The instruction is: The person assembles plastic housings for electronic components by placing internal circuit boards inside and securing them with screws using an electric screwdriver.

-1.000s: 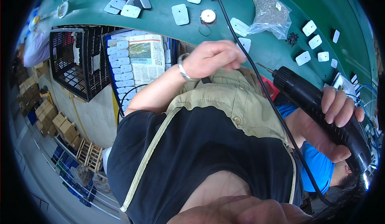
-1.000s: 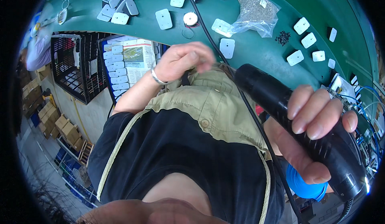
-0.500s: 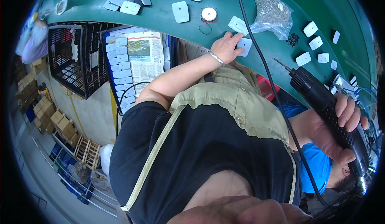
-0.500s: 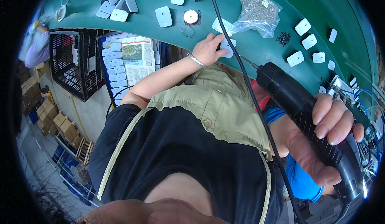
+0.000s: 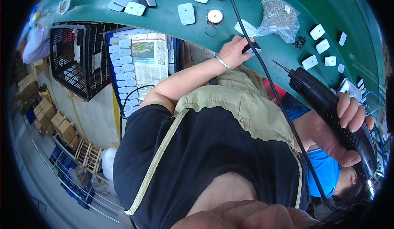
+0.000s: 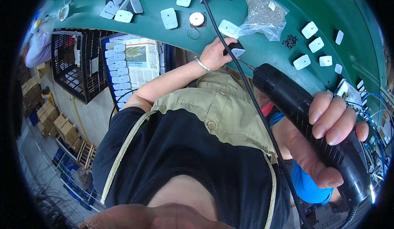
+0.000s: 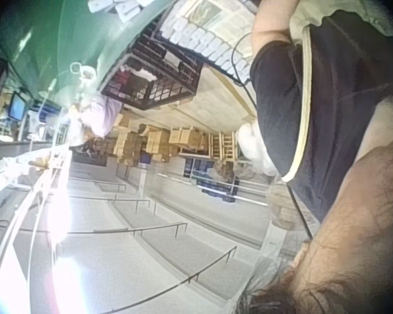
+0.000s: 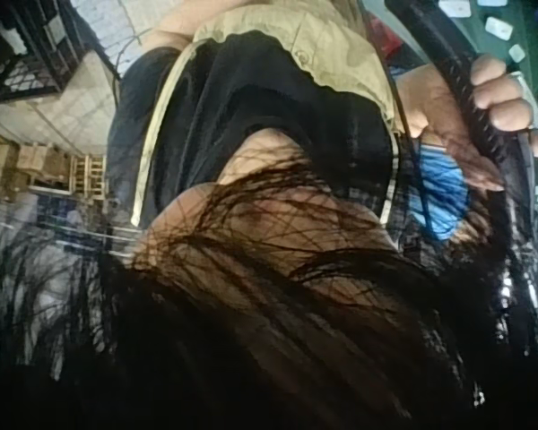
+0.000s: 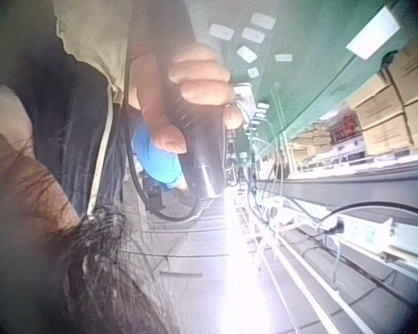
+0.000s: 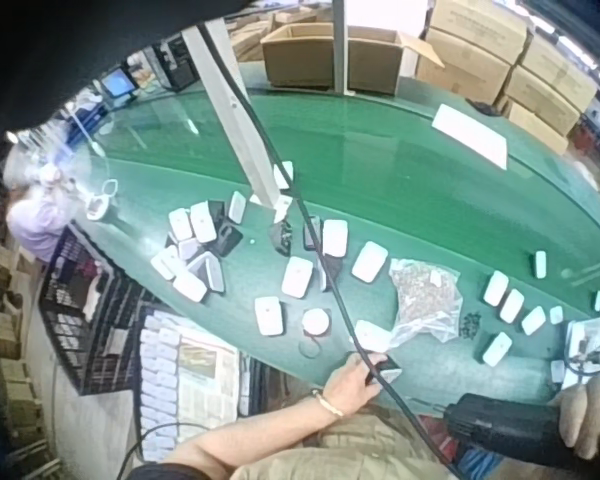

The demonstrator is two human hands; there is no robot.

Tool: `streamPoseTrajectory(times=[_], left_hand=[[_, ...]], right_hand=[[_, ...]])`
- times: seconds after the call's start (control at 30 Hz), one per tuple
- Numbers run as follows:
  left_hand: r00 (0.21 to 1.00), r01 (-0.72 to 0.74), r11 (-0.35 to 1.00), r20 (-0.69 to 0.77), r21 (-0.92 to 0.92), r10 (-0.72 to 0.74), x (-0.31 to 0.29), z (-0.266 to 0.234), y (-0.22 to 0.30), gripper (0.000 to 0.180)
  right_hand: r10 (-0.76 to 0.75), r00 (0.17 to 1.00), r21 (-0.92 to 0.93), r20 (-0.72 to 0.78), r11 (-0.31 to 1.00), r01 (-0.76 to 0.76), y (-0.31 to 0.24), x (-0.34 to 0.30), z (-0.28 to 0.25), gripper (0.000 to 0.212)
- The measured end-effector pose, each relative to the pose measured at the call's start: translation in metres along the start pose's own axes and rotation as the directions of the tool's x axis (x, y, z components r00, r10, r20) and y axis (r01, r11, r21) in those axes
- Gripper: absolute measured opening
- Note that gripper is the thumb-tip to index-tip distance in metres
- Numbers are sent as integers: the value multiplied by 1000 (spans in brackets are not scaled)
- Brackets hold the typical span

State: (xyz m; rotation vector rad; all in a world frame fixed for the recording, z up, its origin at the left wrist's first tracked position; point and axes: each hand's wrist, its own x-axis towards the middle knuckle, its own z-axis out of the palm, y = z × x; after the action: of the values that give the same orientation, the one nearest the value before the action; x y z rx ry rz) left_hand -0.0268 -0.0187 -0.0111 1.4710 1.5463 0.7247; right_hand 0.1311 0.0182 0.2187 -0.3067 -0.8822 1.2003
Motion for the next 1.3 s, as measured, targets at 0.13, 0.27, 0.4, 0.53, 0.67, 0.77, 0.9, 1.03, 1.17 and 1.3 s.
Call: streamPoseTrajectory(times=[0.13,0.27,0.4,0.53,0.67,0.77,0.9,1.03,1.17,1.3], left_hand=[[995,95,986,2,-136,-96,-13,-19,-13,45],[977,212,886,88,-412,-193,-40,-63,-4,47],[953,300,720,158,-625,-260,-57,-95,38,44],[976,217,785,135,-580,-171,-52,-108,73,44],[980,188,815,161,-548,-118,-51,-107,81,44],[983,156,831,166,-534,-78,-50,-103,82,43],[982,152,829,177,-538,-65,-48,-103,84,43],[984,165,807,151,-567,-96,-48,-100,84,43],[985,156,806,146,-572,-87,-48,-101,85,43],[984,148,826,161,-543,-71,-48,-105,89,43]], right_hand=[[20,1000,-14,-4,1000,-20,2,1,2,58],[28,999,-6,41,1000,-28,8,-1,5,59],[130,978,-49,163,991,-124,14,-1,11,63],[110,974,-43,197,994,-103,22,-2,16,65],[106,942,-18,319,994,-105,25,-1,12,72],[73,945,-28,320,997,-68,27,-3,13,71],[59,948,-21,314,998,-55,27,-3,13,70],[71,943,-31,326,997,-65,28,-3,12,71],[69,944,-23,323,998,-65,29,-2,13,71],[85,937,-34,338,996,-78,27,-1,11,70]])
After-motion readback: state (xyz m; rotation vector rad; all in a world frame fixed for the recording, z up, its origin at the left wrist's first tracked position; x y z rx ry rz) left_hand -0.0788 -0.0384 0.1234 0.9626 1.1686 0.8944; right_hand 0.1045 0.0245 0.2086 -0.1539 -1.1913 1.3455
